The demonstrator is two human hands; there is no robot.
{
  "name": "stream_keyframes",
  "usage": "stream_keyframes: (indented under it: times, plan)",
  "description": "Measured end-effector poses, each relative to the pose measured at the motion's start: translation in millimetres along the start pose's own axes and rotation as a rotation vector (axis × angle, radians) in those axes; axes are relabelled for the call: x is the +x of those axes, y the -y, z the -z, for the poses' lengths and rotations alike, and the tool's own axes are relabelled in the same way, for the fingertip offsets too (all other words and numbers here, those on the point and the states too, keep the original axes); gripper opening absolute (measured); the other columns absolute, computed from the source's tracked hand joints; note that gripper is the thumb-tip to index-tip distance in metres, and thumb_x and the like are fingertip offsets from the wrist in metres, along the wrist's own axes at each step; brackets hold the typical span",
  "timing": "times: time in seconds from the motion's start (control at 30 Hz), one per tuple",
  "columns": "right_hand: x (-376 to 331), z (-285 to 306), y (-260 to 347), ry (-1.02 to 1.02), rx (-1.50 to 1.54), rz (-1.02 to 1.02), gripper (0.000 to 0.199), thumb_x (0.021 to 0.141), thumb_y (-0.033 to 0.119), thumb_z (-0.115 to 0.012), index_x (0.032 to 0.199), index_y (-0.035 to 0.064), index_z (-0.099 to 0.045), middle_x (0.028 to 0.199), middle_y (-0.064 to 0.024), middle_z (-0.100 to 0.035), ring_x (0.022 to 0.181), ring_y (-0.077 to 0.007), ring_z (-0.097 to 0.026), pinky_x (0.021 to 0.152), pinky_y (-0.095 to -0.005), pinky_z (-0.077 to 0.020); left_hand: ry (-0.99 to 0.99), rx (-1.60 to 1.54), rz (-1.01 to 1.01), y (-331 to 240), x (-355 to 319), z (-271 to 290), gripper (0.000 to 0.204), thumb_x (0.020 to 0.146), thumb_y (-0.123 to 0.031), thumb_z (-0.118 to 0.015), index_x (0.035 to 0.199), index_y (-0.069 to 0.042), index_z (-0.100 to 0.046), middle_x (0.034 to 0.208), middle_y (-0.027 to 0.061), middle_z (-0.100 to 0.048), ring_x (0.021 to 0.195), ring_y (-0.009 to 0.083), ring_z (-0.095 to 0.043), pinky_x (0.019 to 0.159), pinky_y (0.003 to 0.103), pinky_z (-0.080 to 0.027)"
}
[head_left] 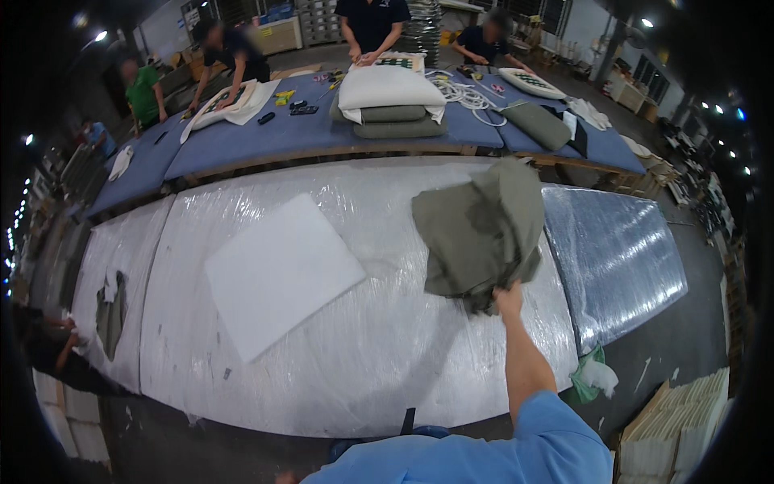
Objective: The person folds a green fabric item and places it on a stack. Then they pick up a white foam sheet, fold it multiple times, and roll it into a tight cylinder on the table.
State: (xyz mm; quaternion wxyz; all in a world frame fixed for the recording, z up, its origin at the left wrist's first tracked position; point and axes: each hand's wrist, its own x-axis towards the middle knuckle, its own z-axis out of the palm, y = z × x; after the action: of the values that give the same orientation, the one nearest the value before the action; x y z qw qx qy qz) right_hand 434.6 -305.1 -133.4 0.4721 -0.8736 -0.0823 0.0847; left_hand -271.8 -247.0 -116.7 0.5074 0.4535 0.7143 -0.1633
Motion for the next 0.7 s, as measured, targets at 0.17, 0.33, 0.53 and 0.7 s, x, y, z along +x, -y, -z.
stream_keyframes:
  times: [0.17,0.33,0.53,0.7]
  plan:
    - [-66,-43,-126,0.631,-1.095,0.287,0.073,0.088,0.038,-0.065,0.154,0.0192,-0.04,0.16,-0.0273,-0.032,0.149,-0.0472,-0.028,0.115,-0.0531,-0.0375,0.076,-0.118,-0.012,-27,-19,-82,0.035,0.1,-0.033,-0.052,0.106,-0.002,-0.068,0.077,0.0123,-0.073,0.071,0.0217,-0.069,0.068,0.035,-0.055]
    - [-163,-18,-108,0.841,-0.773,0.15,0.07,0.09,0.038,-0.063,0.154,0.0178,-0.043,0.162,-0.0264,-0.028,0.148,-0.0488,-0.026,0.116,-0.054,-0.0359,0.03,-0.074,-0.172,-96,-11,-86,0.034,0.101,-0.032,-0.053,0.109,-0.003,-0.067,0.08,0.0116,-0.073,0.073,0.0211,-0.069,0.07,0.034,-0.055]
    - [-156,52,-136,0.947,-0.566,0.208,0.046,0.097,0.034,-0.059,0.138,0.0136,-0.06,0.136,-0.016,-0.063,0.121,-0.0347,-0.061,0.103,-0.0468,-0.049,0.213,0.169,-0.443,-187,2,-137,0.032,0.101,-0.03,-0.054,0.113,-0.004,-0.066,0.084,0.0108,-0.073,0.076,0.0204,-0.069,0.072,0.034,-0.055]
    - [-235,164,-193,0.383,-0.165,-0.103,0.046,0.094,0.034,-0.062,0.135,0.0121,-0.061,0.119,-0.0163,-0.071,0.112,-0.0362,-0.066,0.098,-0.0456,-0.052,0.354,0.46,-0.523,-171,-21,-200,0.031,0.102,-0.029,-0.055,0.116,-0.004,-0.065,0.086,0.01,-0.072,0.078,0.0198,-0.068,0.073,0.033,-0.055]
